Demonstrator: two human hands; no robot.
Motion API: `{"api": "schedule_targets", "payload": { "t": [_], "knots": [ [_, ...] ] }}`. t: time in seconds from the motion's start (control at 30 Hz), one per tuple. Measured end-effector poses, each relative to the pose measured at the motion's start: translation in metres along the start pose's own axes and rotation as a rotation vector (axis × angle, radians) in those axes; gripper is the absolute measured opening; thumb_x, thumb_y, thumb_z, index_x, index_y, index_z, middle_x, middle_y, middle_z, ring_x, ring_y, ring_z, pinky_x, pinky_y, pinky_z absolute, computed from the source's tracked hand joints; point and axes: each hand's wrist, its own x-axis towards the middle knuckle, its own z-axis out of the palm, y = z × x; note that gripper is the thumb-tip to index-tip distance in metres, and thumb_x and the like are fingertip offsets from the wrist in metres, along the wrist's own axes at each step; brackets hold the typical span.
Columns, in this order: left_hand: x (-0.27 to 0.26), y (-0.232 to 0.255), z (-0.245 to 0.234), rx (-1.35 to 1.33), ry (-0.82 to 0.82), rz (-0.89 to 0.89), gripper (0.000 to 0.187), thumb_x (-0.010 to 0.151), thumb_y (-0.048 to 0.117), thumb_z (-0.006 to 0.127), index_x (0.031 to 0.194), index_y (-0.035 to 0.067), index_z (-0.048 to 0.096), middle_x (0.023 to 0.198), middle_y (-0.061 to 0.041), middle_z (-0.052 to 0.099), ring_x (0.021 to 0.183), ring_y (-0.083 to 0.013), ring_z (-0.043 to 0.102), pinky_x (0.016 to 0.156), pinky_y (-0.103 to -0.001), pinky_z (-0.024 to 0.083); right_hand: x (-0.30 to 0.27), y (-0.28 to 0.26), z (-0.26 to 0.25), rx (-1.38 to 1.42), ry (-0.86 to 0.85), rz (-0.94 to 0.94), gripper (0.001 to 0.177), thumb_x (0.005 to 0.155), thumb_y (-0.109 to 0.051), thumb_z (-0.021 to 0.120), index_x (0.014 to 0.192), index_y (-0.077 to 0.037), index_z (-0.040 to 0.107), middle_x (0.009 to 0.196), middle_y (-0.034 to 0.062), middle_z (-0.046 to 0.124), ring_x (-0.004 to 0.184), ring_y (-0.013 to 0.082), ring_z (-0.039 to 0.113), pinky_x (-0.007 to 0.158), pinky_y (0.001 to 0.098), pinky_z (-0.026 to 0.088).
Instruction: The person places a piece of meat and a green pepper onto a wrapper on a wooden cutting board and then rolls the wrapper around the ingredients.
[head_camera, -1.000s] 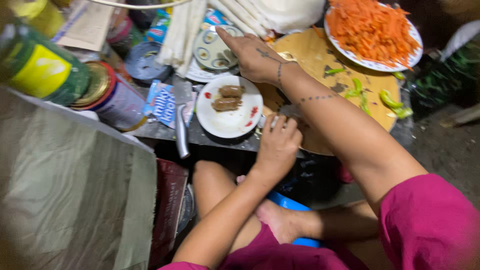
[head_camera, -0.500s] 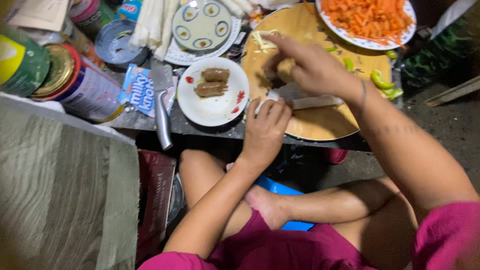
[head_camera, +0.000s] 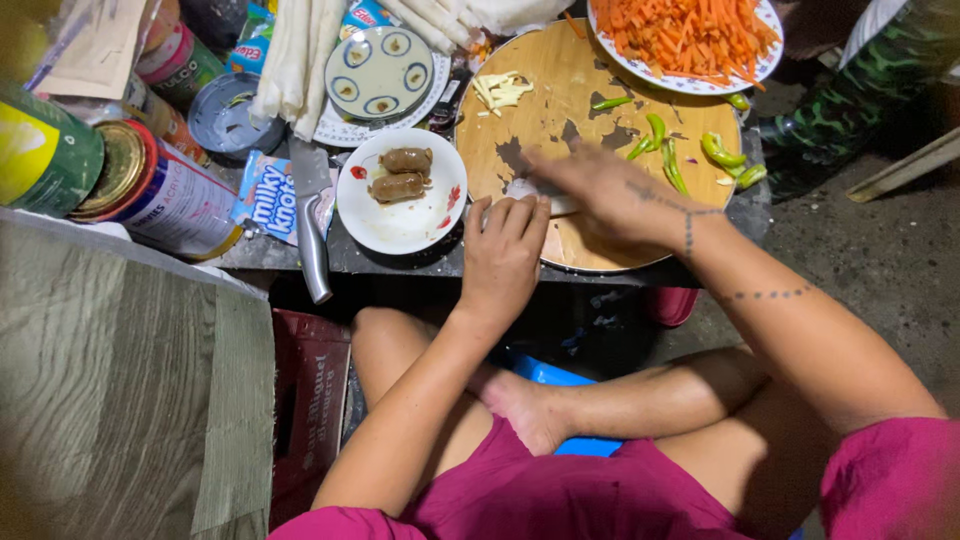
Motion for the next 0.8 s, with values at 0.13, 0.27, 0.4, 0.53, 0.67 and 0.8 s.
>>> {"api": "schedule_targets", "payload": {
  "t": [0.13,0.27,0.4,0.53,0.67,0.8],
  "knots": [
    [-0.002,-0.001,-0.003,0.025,0.032,0.024,0.044,0.085,0.006,0.066,0.128,0.0,0.066,0.122,-0.011,0.064,0.115,-0.028,0.059,0.11,-0.051,0.04,-0.015,0.013,0.0,0.077,0.101,0.056,0.084,0.085,-0.001,0.064,0.161,-0.003,0.029,0.13,0.0139,0.073,0.114,0.0395,0.063,0.106,0.0486,0.044],
    [0.002,-0.005,0.0,0.048,0.046,0.039,0.041,0.086,0.009,0.067,0.127,0.002,0.067,0.119,-0.009,0.065,0.112,-0.0273,0.06,0.109,-0.051,0.04,-0.027,0.016,0.005,0.118,0.079,0.036,0.076,0.089,-0.003,0.068,0.157,-0.006,0.036,0.127,0.0136,0.074,0.113,0.0352,0.069,0.112,0.0555,0.036],
    [0.013,-0.014,0.01,0.086,0.013,0.036,0.039,0.096,0.017,0.07,0.131,0.001,0.066,0.12,-0.011,0.063,0.112,-0.0289,0.058,0.108,-0.052,0.039,-0.036,0.001,-0.006,-0.017,0.294,0.134,0.068,0.085,-0.003,0.07,0.149,0.001,0.047,0.108,0.0162,0.071,0.102,0.0394,0.066,0.103,0.052,0.044],
    [0.026,-0.019,0.014,0.114,0.007,0.045,0.043,0.089,0.027,0.071,0.124,0.003,0.065,0.126,-0.017,0.059,0.116,-0.031,0.055,0.108,-0.056,0.036,-0.032,-0.034,0.011,-0.165,0.371,-0.027,0.038,0.087,-0.009,0.072,0.123,-0.001,0.063,0.115,0.0171,0.069,0.106,0.0376,0.066,0.098,0.0496,0.051],
    [0.032,-0.024,0.016,0.142,-0.071,0.043,0.039,0.094,0.028,0.067,0.124,0.004,0.062,0.119,-0.014,0.057,0.114,-0.0314,0.054,0.112,-0.059,0.033,-0.028,-0.035,0.022,-0.096,0.396,0.022,0.041,0.086,-0.007,0.07,0.125,0.003,0.064,0.122,0.0206,0.067,0.112,0.0393,0.065,0.095,0.0455,0.054],
    [0.039,-0.029,0.02,0.176,-0.145,0.024,0.043,0.096,0.027,0.064,0.131,0.002,0.059,0.114,-0.013,0.056,0.112,-0.0318,0.054,0.114,-0.06,0.031,-0.02,-0.029,0.028,-0.138,0.424,0.045,0.043,0.082,-0.008,0.07,0.123,0.004,0.063,0.119,0.0196,0.068,0.11,0.0377,0.066,0.099,0.0467,0.052]
  ]
}}
